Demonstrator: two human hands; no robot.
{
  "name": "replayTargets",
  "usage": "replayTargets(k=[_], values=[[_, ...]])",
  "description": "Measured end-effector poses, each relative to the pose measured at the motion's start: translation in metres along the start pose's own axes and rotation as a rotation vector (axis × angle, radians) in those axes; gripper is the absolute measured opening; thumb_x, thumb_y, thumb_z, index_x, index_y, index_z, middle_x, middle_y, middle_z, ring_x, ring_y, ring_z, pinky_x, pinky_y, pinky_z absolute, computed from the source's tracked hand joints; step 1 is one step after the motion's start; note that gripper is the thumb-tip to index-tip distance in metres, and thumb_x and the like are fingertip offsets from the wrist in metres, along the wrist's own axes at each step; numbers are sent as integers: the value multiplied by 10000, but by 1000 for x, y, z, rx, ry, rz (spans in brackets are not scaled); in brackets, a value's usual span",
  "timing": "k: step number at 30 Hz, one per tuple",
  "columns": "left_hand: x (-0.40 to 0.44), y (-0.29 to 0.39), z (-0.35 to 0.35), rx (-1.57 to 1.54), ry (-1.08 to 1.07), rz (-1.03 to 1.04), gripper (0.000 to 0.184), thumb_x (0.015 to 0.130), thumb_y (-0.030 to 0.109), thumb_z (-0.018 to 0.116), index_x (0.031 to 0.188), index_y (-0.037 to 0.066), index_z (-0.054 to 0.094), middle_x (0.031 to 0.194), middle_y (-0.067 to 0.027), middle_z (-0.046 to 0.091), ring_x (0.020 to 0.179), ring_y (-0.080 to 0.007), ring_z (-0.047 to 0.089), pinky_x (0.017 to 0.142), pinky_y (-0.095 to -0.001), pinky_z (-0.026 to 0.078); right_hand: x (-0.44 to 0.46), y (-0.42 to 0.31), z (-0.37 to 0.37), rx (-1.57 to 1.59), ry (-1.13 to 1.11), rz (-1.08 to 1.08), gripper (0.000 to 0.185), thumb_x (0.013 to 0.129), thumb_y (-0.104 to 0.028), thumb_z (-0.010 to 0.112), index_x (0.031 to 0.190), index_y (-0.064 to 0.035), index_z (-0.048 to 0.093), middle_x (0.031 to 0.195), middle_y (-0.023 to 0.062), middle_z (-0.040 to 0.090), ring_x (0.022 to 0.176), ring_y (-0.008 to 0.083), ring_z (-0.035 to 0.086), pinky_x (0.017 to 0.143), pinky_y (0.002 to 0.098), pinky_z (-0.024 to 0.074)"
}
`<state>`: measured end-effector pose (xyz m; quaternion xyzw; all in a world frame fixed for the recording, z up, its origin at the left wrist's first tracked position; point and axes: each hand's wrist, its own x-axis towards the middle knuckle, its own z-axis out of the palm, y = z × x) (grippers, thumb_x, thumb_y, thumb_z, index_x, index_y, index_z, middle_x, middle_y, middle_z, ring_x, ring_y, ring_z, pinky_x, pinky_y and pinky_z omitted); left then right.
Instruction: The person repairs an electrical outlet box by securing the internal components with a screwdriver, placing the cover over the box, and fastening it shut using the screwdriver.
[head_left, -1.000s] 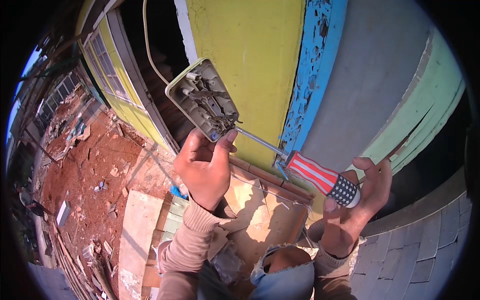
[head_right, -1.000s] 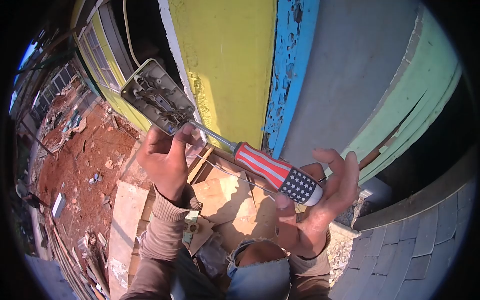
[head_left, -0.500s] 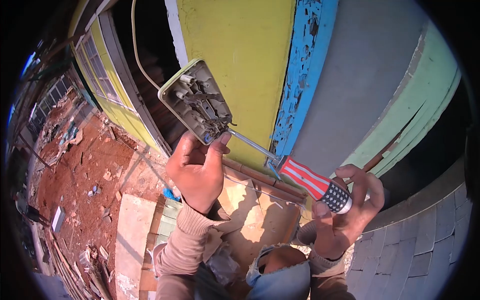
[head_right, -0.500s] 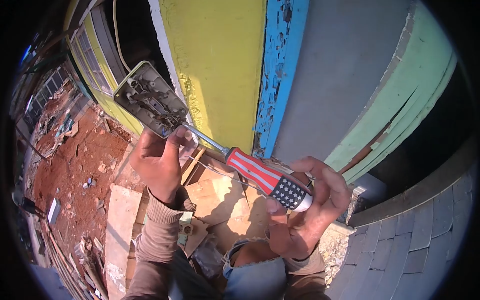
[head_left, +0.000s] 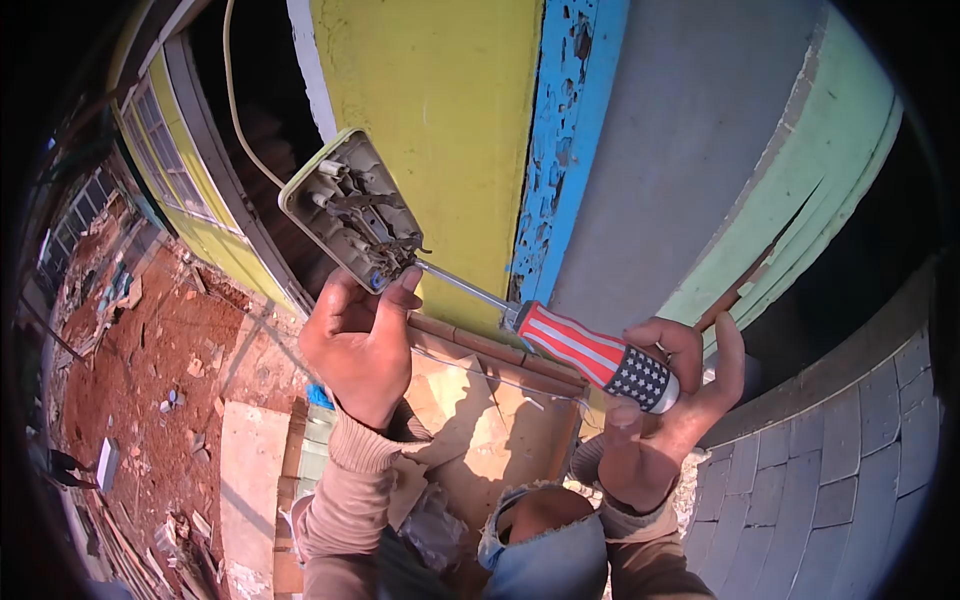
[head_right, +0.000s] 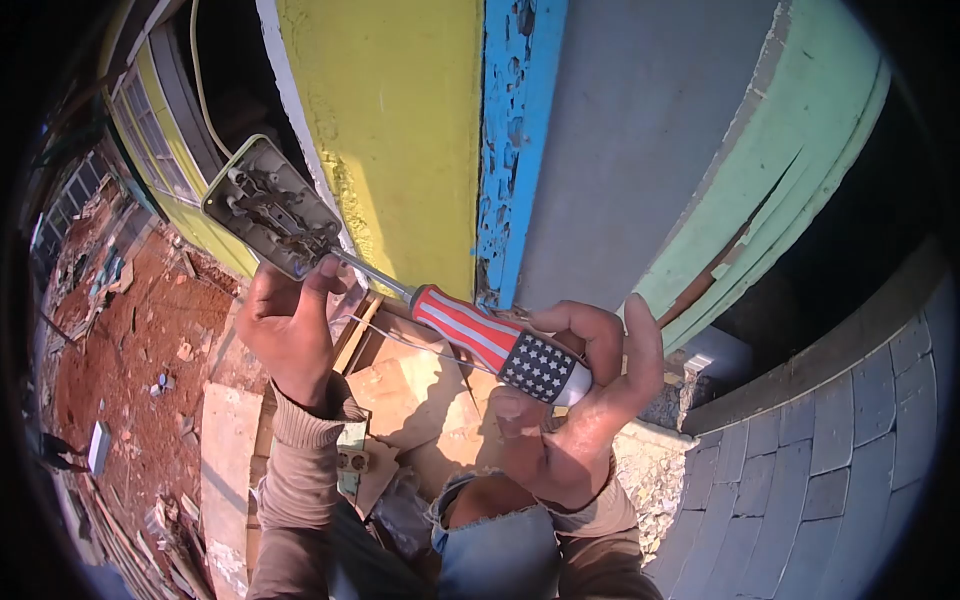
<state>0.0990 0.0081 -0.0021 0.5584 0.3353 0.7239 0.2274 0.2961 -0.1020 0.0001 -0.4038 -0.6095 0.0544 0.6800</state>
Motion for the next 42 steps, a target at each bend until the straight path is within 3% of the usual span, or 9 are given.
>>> replayTargets(k=[7,10,16,19,23,26,29,35,42], values=[[3,3,0,-7,15,-12,179,853,-67,721,1018,-84,653,834,-89,702,712,-113,661,637,-240,529,-2,-8,0,42,26,321,952,925,-374,703,1533,-33,54,1108,183,570,867,180,582,793,293,468],[5,1,-1,-44,32,-29,176,853,-62,725,1014,-81,655,836,-88,704,713,-111,660,641,-242,529,4,5,6,52,31,-83,897,922,-140,675,1527,-5,27,1073,204,577,884,231,627,787,329,508],[2,-1,-3,10,5,-11,168,854,-64,720,1010,-75,658,845,-84,704,710,-112,657,647,-237,525,-4,1,-5,-7,-90,181,876,914,-131,684,1528,-15,70,1147,210,566,959,246,622,838,333,518],[6,3,-6,-9,-3,-20,173,856,-72,714,1018,-80,656,864,-95,704,718,-118,658,650,-241,529,2,-2,8,106,-15,-52,840,916,-121,687,1516,-11,111,1181,212,558,993,257,625,871,340,517],[2,-4,-2,-84,-10,-8,178,857,-70,713,1024,-84,655,877,-100,704,723,-119,656,652,-243,531,-2,4,3,-213,28,-116,742,949,-302,671,1481,-44,223,1167,185,550,989,197,565,822,311,500],[4,-4,-2,-60,-2,-14,181,859,-68,708,1032,-86,656,871,-97,702,726,-118,654,652,-244,531,-3,6,3,-46,-8,141,742,951,-299,669,1478,-31,221,1152,183,563,1005,211,580,878,313,496],[7,-4,-5,-76,14,-16,185,857,-67,710,1033,-85,657,871,-88,699,724,-116,650,649,-242,526,5,6,12,-168,38,-154,727,967,-313,646,1477,-20,218,1094,167,585,937,202,587,857,292,482],[5,-5,-2,-67,24,-20,159,852,-58,716,1000,-82,664,829,-63,690,707,-99,634,647,-227,507,-2,8,4,-64,-22,121,787,947,-328,678,1501,-26,206,1134,172,571,949,200,574,851,285,469],[4,-8,-6,-13,-2,-26,164,862,-49,712,1020,-69,672,824,-50,684,698,-84,616,628,-228,493,-2,12,10,-185,62,-6,689,966,-380,635,1444,-2,313,1003,125,588,853,149,556,786,273,446]])
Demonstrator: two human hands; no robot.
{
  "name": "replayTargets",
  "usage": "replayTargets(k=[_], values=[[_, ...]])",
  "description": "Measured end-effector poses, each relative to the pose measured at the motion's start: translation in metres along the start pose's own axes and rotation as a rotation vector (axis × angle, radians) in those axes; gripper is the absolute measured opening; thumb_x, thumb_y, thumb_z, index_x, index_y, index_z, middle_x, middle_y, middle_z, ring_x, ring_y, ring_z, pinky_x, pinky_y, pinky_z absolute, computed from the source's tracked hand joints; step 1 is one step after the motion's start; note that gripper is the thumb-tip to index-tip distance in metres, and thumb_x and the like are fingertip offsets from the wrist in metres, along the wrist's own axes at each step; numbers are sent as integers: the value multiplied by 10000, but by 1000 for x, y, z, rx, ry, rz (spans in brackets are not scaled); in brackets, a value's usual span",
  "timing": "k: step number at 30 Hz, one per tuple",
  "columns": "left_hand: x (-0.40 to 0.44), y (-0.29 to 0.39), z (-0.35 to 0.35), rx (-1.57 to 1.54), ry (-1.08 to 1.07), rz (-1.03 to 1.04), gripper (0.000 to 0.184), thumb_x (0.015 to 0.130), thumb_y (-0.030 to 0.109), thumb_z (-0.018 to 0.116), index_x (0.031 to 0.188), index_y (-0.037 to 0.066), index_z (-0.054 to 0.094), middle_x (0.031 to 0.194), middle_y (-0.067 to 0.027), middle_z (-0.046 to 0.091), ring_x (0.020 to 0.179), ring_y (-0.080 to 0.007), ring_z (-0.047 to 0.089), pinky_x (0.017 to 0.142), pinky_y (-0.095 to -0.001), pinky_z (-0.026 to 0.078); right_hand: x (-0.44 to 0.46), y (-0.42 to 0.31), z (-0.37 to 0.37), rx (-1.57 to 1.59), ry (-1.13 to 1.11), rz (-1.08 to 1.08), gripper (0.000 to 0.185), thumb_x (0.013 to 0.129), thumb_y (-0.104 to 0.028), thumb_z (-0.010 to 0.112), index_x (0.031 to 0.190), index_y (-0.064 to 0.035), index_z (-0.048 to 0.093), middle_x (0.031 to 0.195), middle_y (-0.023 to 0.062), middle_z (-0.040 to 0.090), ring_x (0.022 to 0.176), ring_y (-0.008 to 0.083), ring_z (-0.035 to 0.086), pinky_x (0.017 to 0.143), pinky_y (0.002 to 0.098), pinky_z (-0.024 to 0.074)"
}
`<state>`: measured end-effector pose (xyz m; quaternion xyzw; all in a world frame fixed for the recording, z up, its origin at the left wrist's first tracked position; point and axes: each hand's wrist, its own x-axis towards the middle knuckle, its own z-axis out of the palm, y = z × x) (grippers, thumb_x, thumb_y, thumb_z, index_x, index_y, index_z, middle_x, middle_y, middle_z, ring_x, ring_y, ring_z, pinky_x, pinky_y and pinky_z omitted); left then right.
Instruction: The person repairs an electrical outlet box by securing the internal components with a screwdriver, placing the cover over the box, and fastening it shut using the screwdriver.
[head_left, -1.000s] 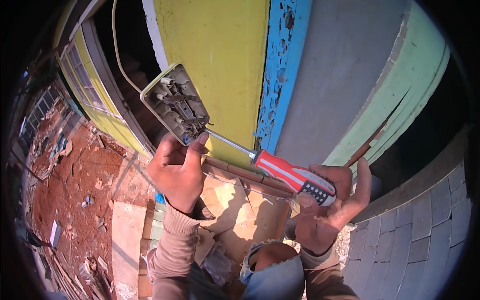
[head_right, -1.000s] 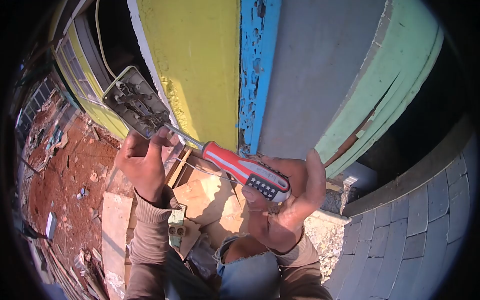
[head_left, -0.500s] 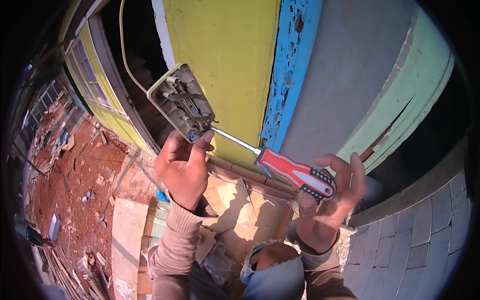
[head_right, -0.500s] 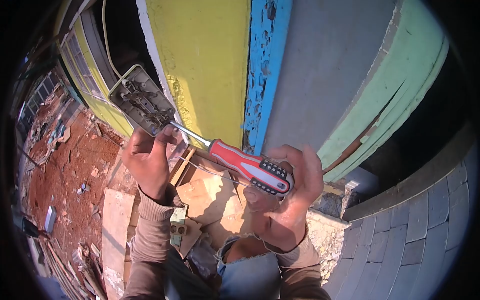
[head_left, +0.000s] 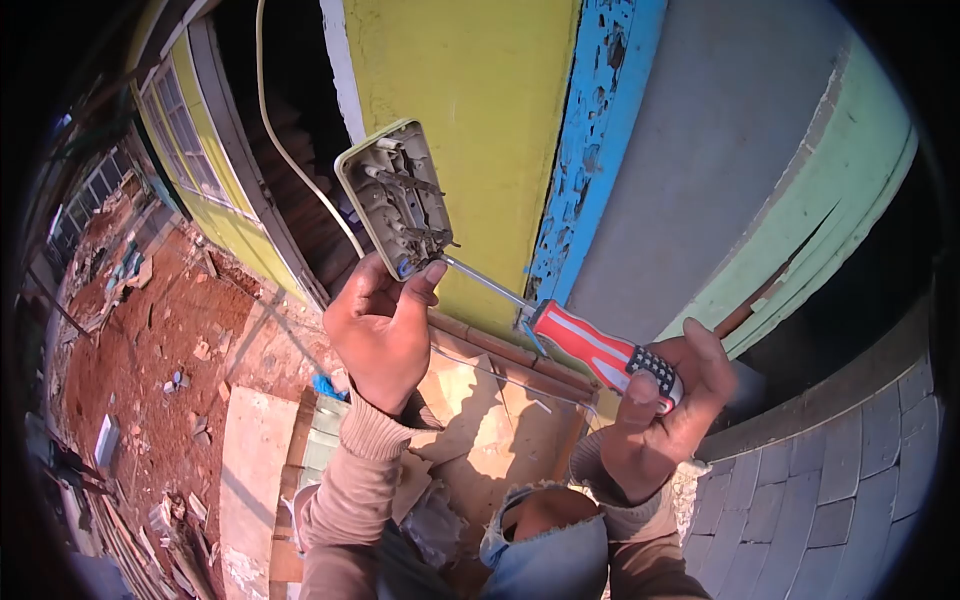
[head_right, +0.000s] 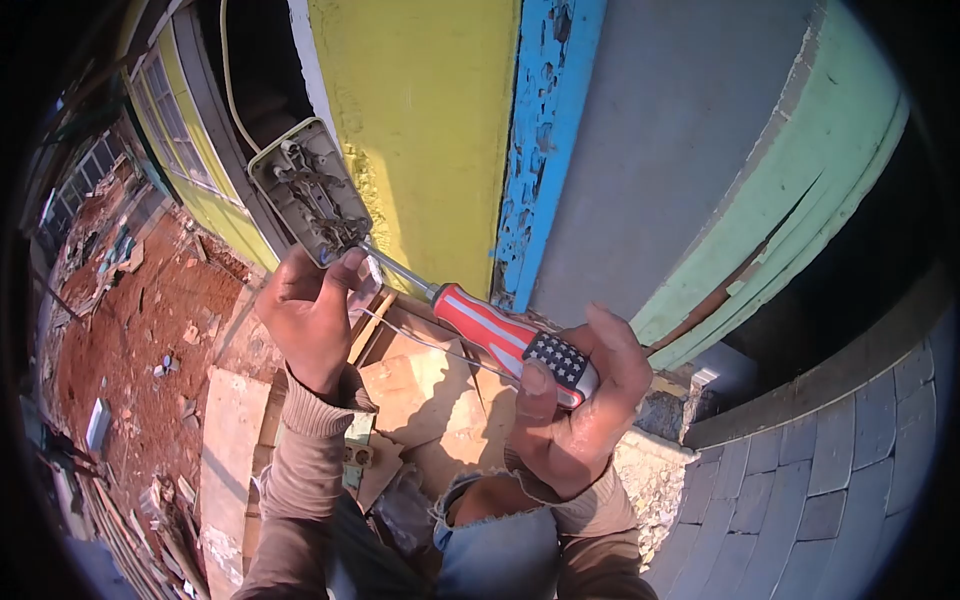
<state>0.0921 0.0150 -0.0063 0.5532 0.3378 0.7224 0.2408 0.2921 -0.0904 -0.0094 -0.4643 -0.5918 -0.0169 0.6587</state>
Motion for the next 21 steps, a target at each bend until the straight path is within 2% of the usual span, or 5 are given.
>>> replayTargets(k=[3,9,11,17,21], values=[[5,2,-2,-13,3,-7,168,869,-39,713,1031,-64,676,820,-43,683,698,-80,612,628,-229,496,1,-7,-2,-40,-147,211,650,975,-370,609,1433,2,336,1039,129,587,881,148,544,820,278,449],[9,-3,-6,-52,8,-82,174,873,-48,701,1043,-70,676,798,-23,668,689,-58,582,645,-225,500,0,-3,13,83,-60,-174,584,938,-299,663,1357,3,389,1168,180,541,1039,213,541,864,334,478],[8,-5,-9,23,-63,-33,153,867,-68,683,1019,-75,675,775,-6,644,692,-44,560,652,-216,492,-3,-3,11,-103,-80,-270,549,948,-297,659,1323,13,405,1126,172,553,987,198,561,870,325,481],[8,0,-4,23,-83,-28,159,860,-59,682,1018,-74,682,783,-46,682,728,-52,588,646,-214,471,-14,5,7,47,-58,106,613,964,-352,653,1367,8,364,1056,158,554,881,192,568,816,319,469],[10,-3,-11,138,-130,-134,189,869,-25,689,1053,-68,689,863,-72,730,765,-78,628,690,-230,496,1,5,11,17,-57,-161,606,934,-283,686,1364,-6,361,1039,143,539,886,206,554,830,320,463]])
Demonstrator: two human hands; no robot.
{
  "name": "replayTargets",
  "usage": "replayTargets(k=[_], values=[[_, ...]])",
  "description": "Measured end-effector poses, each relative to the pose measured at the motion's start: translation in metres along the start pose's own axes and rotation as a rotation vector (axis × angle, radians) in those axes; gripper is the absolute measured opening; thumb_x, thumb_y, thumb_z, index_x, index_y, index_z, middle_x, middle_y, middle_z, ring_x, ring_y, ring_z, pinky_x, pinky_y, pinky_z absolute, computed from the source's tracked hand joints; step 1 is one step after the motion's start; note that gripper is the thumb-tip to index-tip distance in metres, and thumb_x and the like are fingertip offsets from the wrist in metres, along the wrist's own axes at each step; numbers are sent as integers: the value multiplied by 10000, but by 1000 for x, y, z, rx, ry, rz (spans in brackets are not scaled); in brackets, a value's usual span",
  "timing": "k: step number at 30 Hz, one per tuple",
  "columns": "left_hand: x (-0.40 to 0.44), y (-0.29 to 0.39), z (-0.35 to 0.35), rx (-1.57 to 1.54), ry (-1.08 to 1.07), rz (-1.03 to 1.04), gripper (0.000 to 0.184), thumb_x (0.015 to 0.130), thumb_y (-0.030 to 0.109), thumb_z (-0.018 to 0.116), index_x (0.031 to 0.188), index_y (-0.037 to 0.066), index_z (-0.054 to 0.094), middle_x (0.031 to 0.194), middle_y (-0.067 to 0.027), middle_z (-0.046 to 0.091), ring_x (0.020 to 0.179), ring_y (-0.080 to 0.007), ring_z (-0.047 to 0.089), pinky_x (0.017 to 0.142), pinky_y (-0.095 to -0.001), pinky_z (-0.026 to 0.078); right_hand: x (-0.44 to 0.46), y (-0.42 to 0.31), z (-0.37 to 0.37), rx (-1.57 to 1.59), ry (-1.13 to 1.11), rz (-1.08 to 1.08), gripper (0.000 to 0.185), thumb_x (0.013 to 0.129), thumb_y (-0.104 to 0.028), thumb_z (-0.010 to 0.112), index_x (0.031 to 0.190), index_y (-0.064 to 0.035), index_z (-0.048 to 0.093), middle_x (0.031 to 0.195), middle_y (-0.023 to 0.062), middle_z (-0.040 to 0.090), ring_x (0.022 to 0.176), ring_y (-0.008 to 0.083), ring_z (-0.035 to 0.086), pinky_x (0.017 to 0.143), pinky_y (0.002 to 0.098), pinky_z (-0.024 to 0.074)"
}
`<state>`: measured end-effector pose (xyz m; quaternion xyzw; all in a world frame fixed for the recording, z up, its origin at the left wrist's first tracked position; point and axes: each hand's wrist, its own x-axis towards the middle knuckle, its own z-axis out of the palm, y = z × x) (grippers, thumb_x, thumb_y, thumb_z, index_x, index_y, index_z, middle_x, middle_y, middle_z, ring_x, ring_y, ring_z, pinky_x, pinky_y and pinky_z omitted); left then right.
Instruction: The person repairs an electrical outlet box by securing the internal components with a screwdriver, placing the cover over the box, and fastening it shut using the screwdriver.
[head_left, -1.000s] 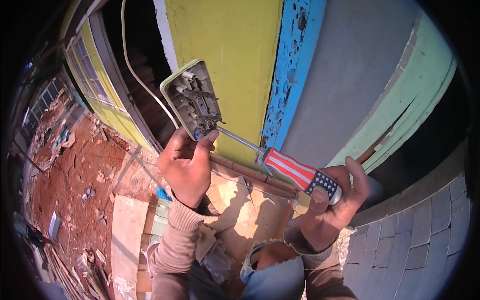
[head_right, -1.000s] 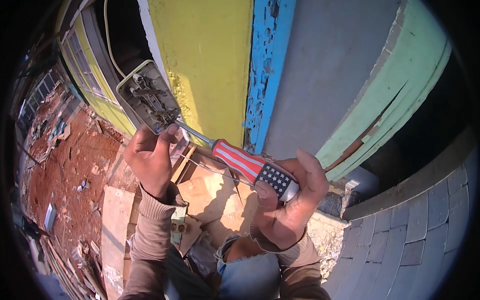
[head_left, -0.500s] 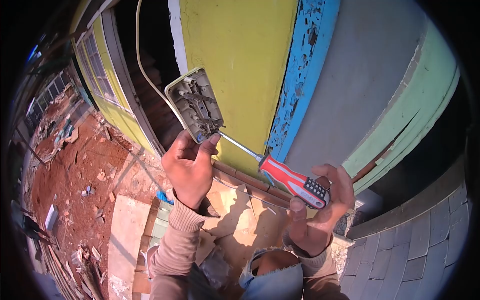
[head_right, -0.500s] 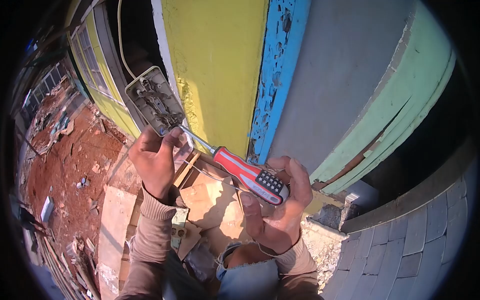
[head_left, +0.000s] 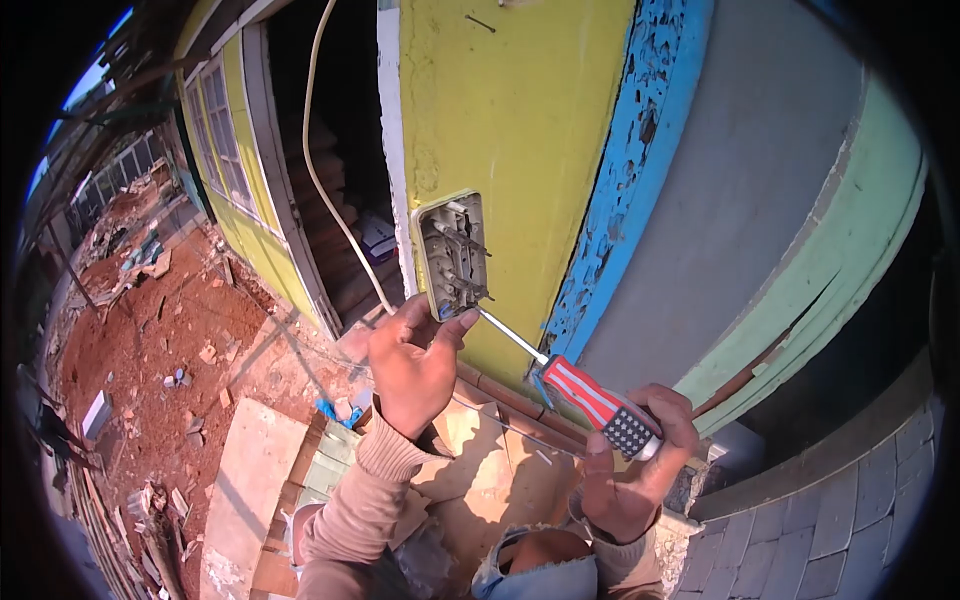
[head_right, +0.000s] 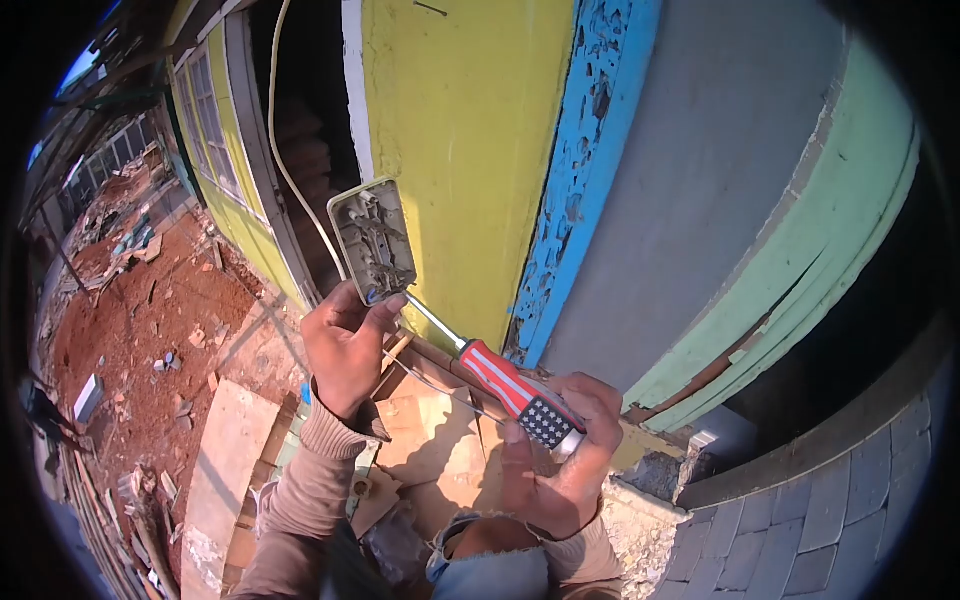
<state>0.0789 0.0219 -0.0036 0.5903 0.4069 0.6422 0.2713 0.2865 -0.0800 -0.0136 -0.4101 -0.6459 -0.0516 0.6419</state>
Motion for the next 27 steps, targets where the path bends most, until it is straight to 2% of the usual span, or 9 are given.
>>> replayTargets(k=[4,6,10,13,16,18,21,25,27], values=[[-2,-3,7,-64,8,22,136,893,-35,672,1027,-52,685,834,7,677,684,-41,552,613,-210,444,-5,-11,-5,-99,-91,63,616,902,-237,713,1361,-11,369,1068,135,516,917,197,535,861,317,448],[-2,-5,8,-8,13,46,130,890,-30,677,1019,-48,687,817,13,667,675,-38,538,604,-210,434,-10,-15,-1,121,23,461,605,892,-224,724,1353,-12,395,1070,111,514,936,171,524,871,301,438],[0,-6,4,11,6,73,140,887,-20,685,1025,-47,689,806,13,664,672,-40,536,601,-212,431,-11,-11,1,77,16,370,588,892,-215,725,1348,-11,413,1058,87,533,898,141,518,838,278,440],[0,0,4,13,5,47,164,881,-9,694,1042,-43,694,805,8,669,666,-42,535,596,-216,431,-2,-4,6,90,106,54,560,900,-200,720,1339,-5,432,1035,90,582,897,144,554,839,271,454],[-2,-2,5,3,17,26,187,877,-3,701,1061,-37,698,802,6,671,663,-41,534,595,-217,433,-5,-8,1,159,50,198,510,888,-189,739,1292,-1,492,1102,126,602,965,172,585,874,289,468],[-3,3,5,118,51,41,176,821,41,732,972,-49,717,749,-113,710,667,-100,607,641,-259,481,-4,-5,-9,-52,-63,195,502,820,-131,798,1224,20,541,1101,160,614,979,265,639,863,360,523],[3,-4,-5,99,41,-54,171,865,7,716,1030,-39,710,799,5,673,675,-40,547,603,-222,443,-13,-2,-25,18,120,205,441,821,-164,810,1138,23,567,1081,190,634,911,245,656,798,365,549],[8,3,-13,18,78,27,164,841,14,736,998,-34,724,785,2,675,664,-50,541,601,-231,441,0,-9,-48,491,244,276,541,809,-205,824,1199,-1,508,1057,210,643,792,218,671,704,324,546],[4,8,-9,63,78,56,173,824,18,749,988,-32,730,768,-5,671,657,-52,534,596,-235,436,5,-21,-41,471,172,317,583,808,-207,822,1238,-5,483,1042,201,643,770,215,670,688,311,541]])
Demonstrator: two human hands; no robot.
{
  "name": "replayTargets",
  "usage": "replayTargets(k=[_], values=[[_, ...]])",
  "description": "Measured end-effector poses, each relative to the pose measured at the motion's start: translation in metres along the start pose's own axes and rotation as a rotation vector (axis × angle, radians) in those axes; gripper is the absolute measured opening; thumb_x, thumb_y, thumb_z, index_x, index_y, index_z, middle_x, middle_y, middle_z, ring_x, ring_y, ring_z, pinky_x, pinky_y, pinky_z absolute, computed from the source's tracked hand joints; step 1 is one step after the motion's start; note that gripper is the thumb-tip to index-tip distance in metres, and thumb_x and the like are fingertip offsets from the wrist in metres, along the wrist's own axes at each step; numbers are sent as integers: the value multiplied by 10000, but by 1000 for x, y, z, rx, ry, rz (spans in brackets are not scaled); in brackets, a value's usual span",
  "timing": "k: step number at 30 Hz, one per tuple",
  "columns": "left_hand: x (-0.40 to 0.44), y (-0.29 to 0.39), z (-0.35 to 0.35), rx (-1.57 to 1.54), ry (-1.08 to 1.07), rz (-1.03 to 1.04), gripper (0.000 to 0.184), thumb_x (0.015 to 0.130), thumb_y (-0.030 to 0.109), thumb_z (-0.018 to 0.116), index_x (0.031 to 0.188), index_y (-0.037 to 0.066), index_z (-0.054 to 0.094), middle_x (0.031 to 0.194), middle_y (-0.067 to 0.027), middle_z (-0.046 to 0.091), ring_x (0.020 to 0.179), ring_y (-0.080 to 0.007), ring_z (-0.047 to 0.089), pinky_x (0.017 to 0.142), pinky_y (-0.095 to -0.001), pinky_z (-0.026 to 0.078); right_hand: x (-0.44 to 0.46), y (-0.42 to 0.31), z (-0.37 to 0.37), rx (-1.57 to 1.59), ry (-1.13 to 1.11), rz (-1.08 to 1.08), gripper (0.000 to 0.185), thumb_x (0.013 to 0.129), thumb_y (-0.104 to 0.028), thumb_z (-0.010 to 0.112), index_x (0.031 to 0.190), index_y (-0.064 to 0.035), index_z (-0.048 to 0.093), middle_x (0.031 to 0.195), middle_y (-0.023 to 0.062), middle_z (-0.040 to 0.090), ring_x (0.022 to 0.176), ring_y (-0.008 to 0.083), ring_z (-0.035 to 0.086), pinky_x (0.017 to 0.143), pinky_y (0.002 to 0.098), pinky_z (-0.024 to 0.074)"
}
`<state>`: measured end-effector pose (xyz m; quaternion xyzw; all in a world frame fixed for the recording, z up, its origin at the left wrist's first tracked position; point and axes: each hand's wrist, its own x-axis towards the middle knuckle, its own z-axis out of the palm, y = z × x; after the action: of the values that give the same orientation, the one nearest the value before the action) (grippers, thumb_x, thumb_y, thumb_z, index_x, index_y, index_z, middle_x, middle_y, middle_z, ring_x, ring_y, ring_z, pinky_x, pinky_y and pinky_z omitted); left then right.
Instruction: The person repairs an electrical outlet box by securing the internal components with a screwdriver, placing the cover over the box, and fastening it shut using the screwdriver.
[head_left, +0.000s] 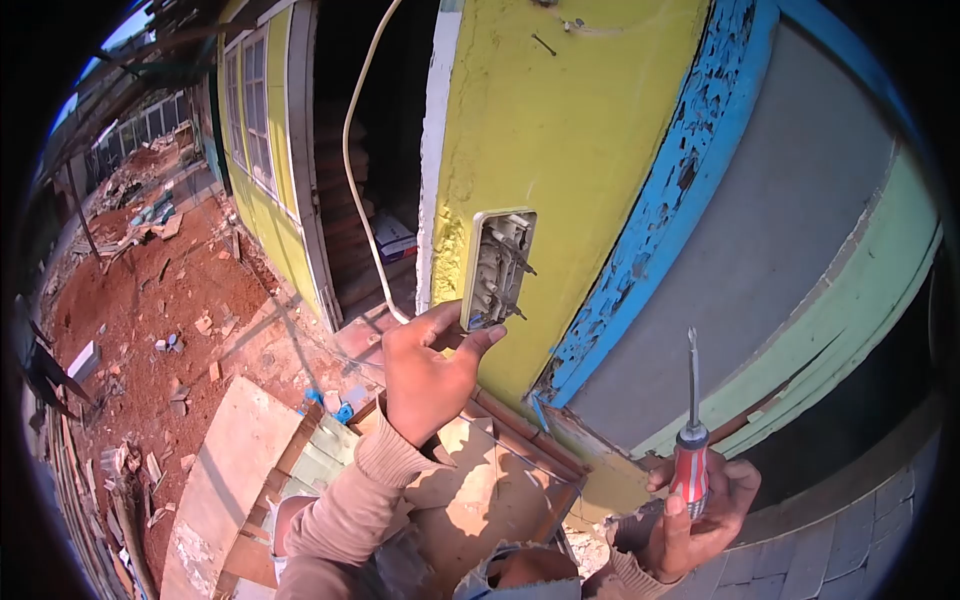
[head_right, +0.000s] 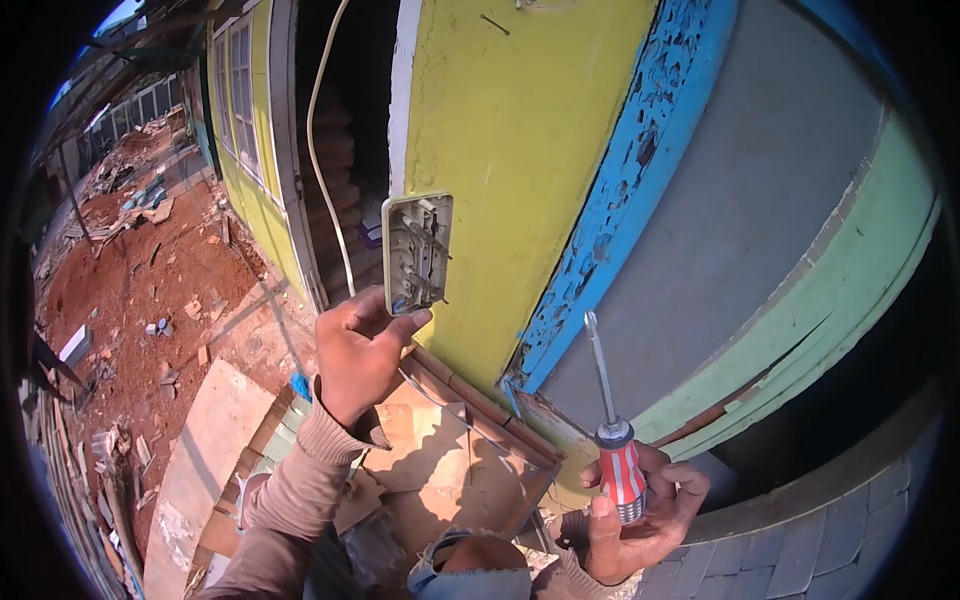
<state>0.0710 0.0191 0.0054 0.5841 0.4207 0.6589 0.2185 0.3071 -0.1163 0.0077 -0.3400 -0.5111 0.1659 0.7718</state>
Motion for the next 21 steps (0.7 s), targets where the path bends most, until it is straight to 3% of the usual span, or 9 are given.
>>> replayTargets(k=[2,5,7,9,10,15,18,20,21], values=[[-6,1,7,40,28,54,191,779,33,784,957,-26,745,715,-32,650,631,-62,513,580,-244,420,0,-9,9,-84,-102,79,617,802,-178,813,1291,-9,476,1024,184,653,762,216,670,704,305,539],[-10,1,11,82,24,132,194,773,36,794,952,-23,748,710,-39,648,624,-71,516,580,-247,422,4,0,10,-436,-228,-214,414,774,-141,827,1098,28,632,953,219,699,809,249,693,774,331,537],[-12,6,11,73,25,112,206,765,46,805,952,-21,750,724,-54,668,635,-84,547,597,-248,442,8,-5,23,-444,-231,-212,354,775,-115,831,1043,38,657,918,237,706,814,265,705,746,334,544],[-12,9,10,107,17,161,294,734,103,826,960,-53,721,804,-209,716,713,-289,723,671,-329,550,15,-7,29,-537,-318,-339,350,786,-88,826,1064,36,654,919,243,705,794,273,709,709,335,551],[-15,7,12,90,31,144,230,746,50,815,954,-22,749,757,-86,703,674,-103,608,643,-251,486,19,-6,32,-546,-323,-401,336,794,-76,818,1066,36,657,907,250,702,775,286,712,679,334,554],[-18,11,12,42,21,137,240,742,51,814,957,-31,745,727,-94,694,652,-98,601,620,-255,486,29,-5,40,-588,-333,-488,322,803,-73,807,1067,40,663,912,256,699,769,307,712,670,336,554],[-18,14,10,38,10,167,240,746,46,809,959,-40,740,696,-99,680,628,-98,589,596,-262,479,28,-6,44,-584,-305,-430,282,805,-31,767,1043,73,658,900,219,694,770,234,663,724,305,511],[-20,15,10,41,5,174,240,747,42,807,959,-45,737,681,-102,672,616,-101,584,586,-267,475,29,-6,41,-645,-324,-484,299,805,-65,793,1050,47,662,922,267,695,771,327,713,686,355,562],[-20,17,10,48,6,186,239,748,40,807,958,-48,735,673,-104,665,609,-105,582,579,-268,470,28,-6,41,-648,-324,-482,299,805,-65,793,1050,47,662,922,267,695,771,327,713,686,355,562]])
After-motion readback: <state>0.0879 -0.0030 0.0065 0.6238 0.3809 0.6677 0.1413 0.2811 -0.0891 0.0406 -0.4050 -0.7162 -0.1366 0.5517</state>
